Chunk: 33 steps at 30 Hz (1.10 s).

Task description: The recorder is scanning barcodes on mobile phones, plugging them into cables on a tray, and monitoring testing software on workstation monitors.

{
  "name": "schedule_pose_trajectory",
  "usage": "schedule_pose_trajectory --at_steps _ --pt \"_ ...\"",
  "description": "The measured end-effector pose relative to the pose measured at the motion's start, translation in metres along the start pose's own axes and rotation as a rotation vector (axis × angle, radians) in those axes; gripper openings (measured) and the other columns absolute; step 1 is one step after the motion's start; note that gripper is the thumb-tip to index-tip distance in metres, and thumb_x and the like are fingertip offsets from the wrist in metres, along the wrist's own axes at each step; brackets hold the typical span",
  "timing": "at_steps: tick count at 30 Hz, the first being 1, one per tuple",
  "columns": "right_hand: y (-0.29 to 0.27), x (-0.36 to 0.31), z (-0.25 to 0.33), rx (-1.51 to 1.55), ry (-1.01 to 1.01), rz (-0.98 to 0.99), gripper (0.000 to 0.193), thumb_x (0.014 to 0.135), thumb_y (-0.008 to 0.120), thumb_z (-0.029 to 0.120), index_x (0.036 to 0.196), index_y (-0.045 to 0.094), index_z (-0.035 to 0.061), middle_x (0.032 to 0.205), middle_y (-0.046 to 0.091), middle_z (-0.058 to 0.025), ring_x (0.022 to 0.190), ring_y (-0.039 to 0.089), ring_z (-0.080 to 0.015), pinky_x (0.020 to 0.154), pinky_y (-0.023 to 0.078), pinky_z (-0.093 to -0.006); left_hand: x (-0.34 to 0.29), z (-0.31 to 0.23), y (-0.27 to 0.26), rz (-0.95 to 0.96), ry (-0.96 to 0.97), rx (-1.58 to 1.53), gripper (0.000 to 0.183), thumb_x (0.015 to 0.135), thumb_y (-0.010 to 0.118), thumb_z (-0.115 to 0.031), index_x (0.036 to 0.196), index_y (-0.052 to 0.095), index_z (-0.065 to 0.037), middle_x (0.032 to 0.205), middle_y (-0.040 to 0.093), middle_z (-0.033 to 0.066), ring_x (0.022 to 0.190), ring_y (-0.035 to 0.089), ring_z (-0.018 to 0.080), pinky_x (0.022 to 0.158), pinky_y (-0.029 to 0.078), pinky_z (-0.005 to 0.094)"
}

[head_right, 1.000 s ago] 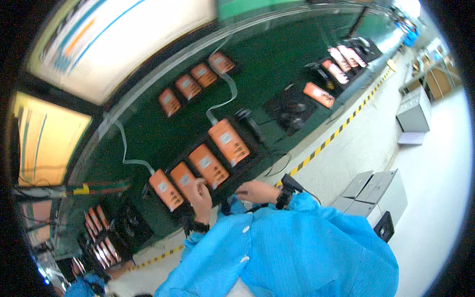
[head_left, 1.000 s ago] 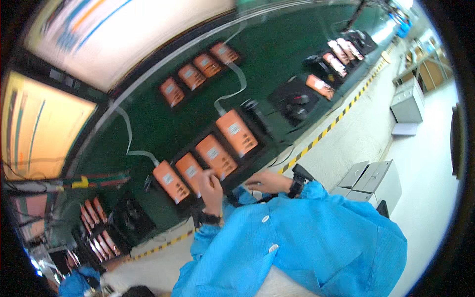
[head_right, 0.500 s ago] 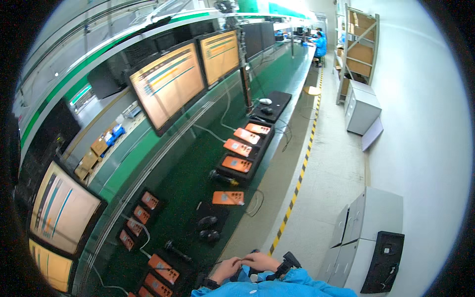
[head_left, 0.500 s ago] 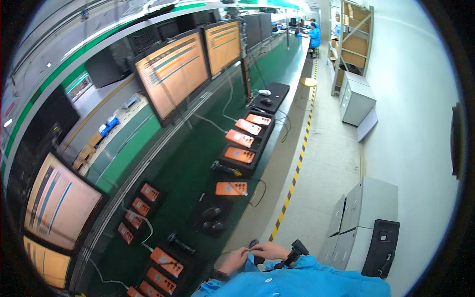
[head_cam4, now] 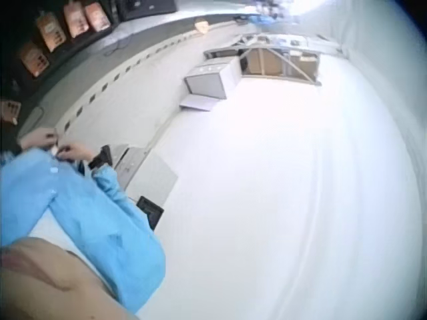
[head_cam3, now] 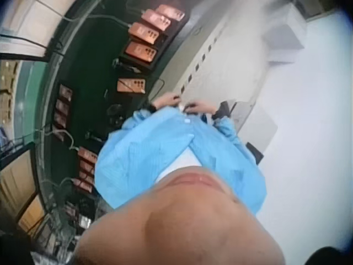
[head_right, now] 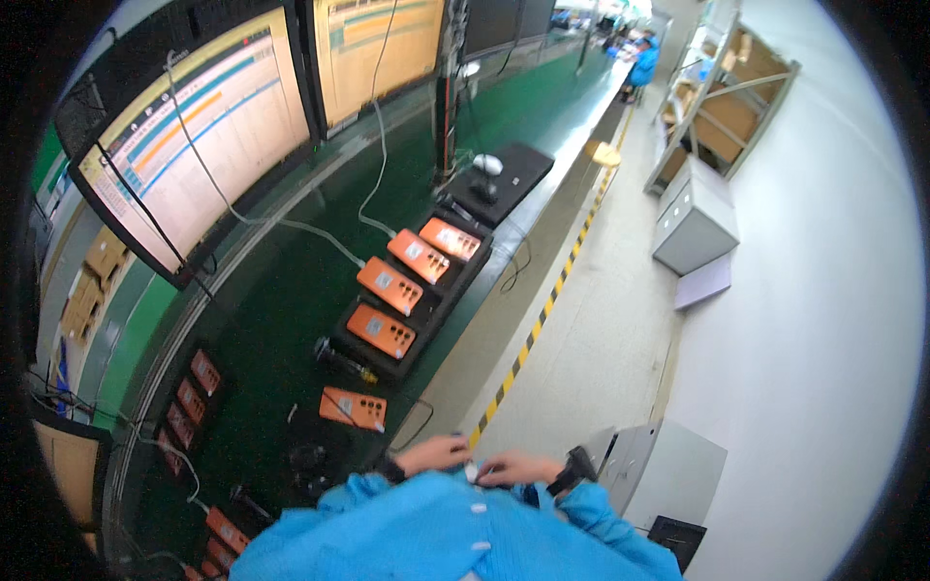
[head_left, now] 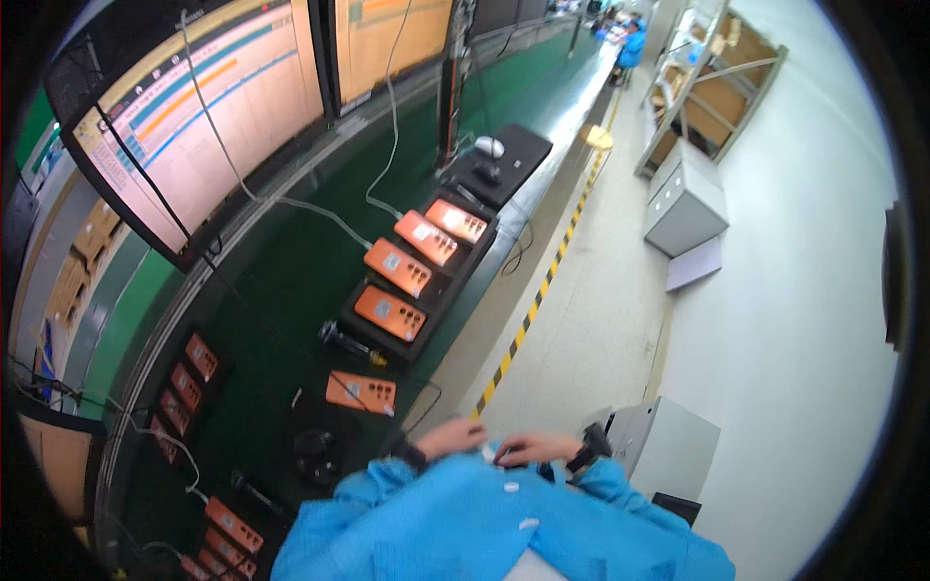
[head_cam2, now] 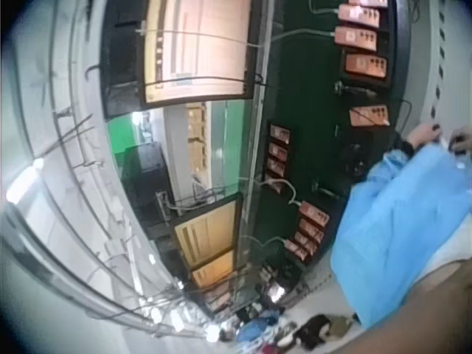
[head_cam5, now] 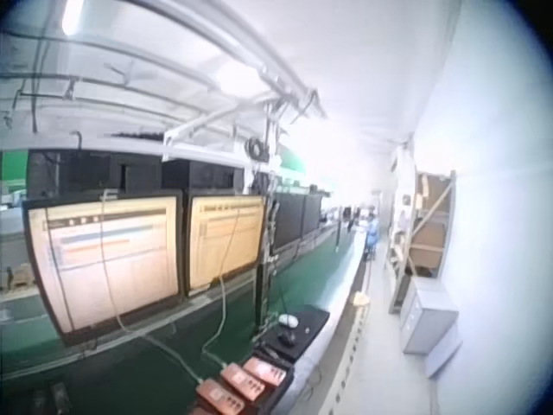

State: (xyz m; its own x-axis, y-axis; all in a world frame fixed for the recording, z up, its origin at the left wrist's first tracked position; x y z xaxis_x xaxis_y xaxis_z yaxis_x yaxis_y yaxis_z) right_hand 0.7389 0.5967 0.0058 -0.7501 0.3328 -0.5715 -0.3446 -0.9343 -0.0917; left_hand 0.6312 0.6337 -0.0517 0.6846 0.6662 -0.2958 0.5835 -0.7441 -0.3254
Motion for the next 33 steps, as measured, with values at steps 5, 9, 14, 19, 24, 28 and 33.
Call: schedule_pose_trajectory --at_steps 5,9,14,19,24,28,33 --pt "-0.098 0.012 -0.011 -0.125 0.045 -0.148 0.032 0.092 0.061 0.026 0.116 0.061 0.0044 0.106 0.066 -0.0061 0.099 0.06 -0.0138 0.086 0.048 -0.0292 0.028 -0.028 -0.084 -0.089 -0.059 -0.074 0.031 0.09 0.055 -0.032 0.1 0.063 -0.004 0.093 0.067 0.0132 0.085 0.063 0.0263 0.074 0.048 0.0367" --pt "-0.15 0.065 -0.001 0.106 -0.005 -0.015 0.033 0.09 0.063 0.021 0.117 0.06 0.0029 0.108 0.065 -0.01 0.101 0.061 -0.0174 0.091 0.047 -0.0313 0.046 -0.028 -0.1 -0.12 -0.025 -0.308 0.034 0.09 0.058 -0.036 0.104 0.063 -0.005 0.096 0.066 0.0106 0.089 0.062 0.0209 0.079 0.047 0.034" --pt "-0.245 0.122 0.033 -0.127 -0.098 0.223 0.034 0.09 0.063 0.024 0.117 0.06 0.0027 0.109 0.066 -0.0113 0.1 0.062 -0.0207 0.089 0.048 -0.033 0.072 -0.034 -0.132 -0.456 0.03 -0.671 0.042 0.089 0.062 -0.037 0.115 0.058 -0.004 0.098 0.064 0.0078 0.095 0.059 0.0174 0.087 0.045 0.0302" --pt "-0.32 0.168 0.065 -0.392 -0.091 0.506 0.033 0.091 0.062 0.026 0.115 0.062 0.0033 0.106 0.066 -0.009 0.096 0.061 -0.0169 0.087 0.048 -0.0317 0.103 -0.056 -0.143 -0.528 -0.214 -0.433 0.047 0.086 0.064 -0.036 0.123 0.055 -0.009 0.111 0.062 0.0178 0.101 0.061 0.0269 0.086 0.048 0.0369" --pt "-0.343 0.201 0.104 -0.668 -0.3 0.678 0.038 0.091 0.06 0.035 0.116 0.062 0.0056 0.104 0.066 -0.0109 0.095 0.062 -0.0211 0.085 0.049 -0.0345 0.122 -0.075 -0.149 -0.748 -0.323 -0.443 0.046 0.09 0.052 -0.033 0.126 0.051 -0.004 0.118 0.059 0.0218 0.108 0.058 0.032 0.09 0.044 0.0368" --pt "-0.323 0.165 0.096 -0.686 -0.239 1.169 0.042 0.091 0.06 0.035 0.12 0.057 0.005 0.112 0.061 -0.0117 0.1 0.058 -0.0198 0.087 0.047 -0.0341 0.133 -0.088 -0.175 -0.924 -0.272 -0.284 0.045 0.09 0.052 -0.034 0.124 0.053 -0.004 0.116 0.059 0.0213 0.108 0.057 0.0331 0.089 0.045 0.0374" --pt "-0.384 0.157 0.108 -0.695 -0.378 0.924 0.036 0.088 0.064 0.031 0.113 0.062 0.0056 0.108 0.062 -0.0117 0.1 0.058 -0.0227 0.088 0.046 -0.0343 0.102 -0.054 -0.153 -1.108 -0.63 -0.681 0.033 0.087 0.061 -0.03 0.106 0.056 -0.004 0.099 0.06 0.0144 0.096 0.056 0.0302 0.084 0.046 0.0375"
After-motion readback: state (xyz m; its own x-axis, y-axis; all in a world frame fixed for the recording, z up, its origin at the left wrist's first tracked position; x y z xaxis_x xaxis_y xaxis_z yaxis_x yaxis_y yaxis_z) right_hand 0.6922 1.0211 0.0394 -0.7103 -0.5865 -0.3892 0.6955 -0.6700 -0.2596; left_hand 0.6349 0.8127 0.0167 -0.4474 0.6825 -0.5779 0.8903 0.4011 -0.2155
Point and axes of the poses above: each hand's wrist, its own x-axis towards the middle knuckle, its own y-axis out of the palm, z = x × y, the point moved 9 cm from there along x, towards the middle knuckle
